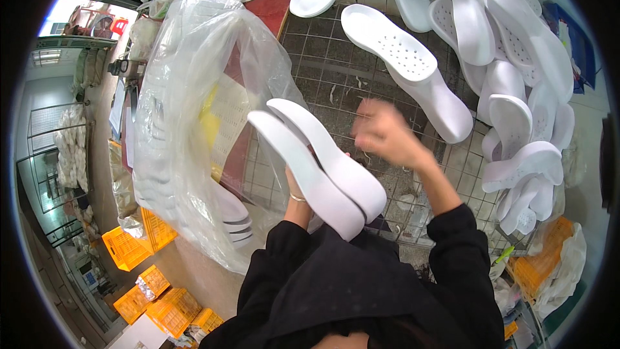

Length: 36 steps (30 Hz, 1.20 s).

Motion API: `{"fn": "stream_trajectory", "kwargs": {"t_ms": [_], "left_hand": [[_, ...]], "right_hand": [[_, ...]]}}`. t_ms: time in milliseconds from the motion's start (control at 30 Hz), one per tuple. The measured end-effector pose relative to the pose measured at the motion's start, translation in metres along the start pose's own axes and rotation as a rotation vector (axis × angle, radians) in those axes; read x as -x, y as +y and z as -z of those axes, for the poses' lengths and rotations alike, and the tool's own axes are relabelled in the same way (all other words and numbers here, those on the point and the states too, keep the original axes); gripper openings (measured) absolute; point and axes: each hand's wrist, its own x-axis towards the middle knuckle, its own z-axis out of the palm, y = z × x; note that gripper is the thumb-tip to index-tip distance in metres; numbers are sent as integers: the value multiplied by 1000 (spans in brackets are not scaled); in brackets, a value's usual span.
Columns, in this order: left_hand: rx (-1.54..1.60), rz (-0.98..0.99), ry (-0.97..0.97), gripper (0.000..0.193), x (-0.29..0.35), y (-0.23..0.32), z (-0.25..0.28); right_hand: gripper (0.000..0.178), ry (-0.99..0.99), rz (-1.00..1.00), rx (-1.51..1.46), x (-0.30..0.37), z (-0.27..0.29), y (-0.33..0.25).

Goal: The person picks white shoe insoles from a wire rack, inspects them, and places them into a clear plastic bag. They repeatedly gather insoles, align them, and pack them into the bag while moving between the rack and nearby crates.

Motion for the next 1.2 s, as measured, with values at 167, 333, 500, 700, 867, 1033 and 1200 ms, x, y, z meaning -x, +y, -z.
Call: {"fn": "stream_trajectory", "kwargs": {"t_ms": [167, 333, 500, 700, 867, 1033, 1200], "left_hand": [[-390, 15, 88, 58, -30, 5, -7], [-496, -28, 26, 66, -37, -6, -7], [-309, -35, 156, 104, -12, 6, 12], [-549, -85, 103, 91, 16, 20, 5], [-1811, -388, 100, 80, 48, -5, -35], [-1310, -411, 39, 91, 42, -21, -32], [-1163, -163, -63, 84, -10, -17, -16]], "right_hand": [[54, 258, -485, 662, -54, 77, 64], [25, 201, -560, 399, -34, 87, -64], [70, 398, -652, 195, 8, 83, -34], [99, 182, -637, -493, 72, 81, 72], [65, -215, -850, -1125, 105, 46, 38], [79, -20, -596, -751, 110, 14, 11], [66, 132, -742, -56, 101, -6, -7]]}}
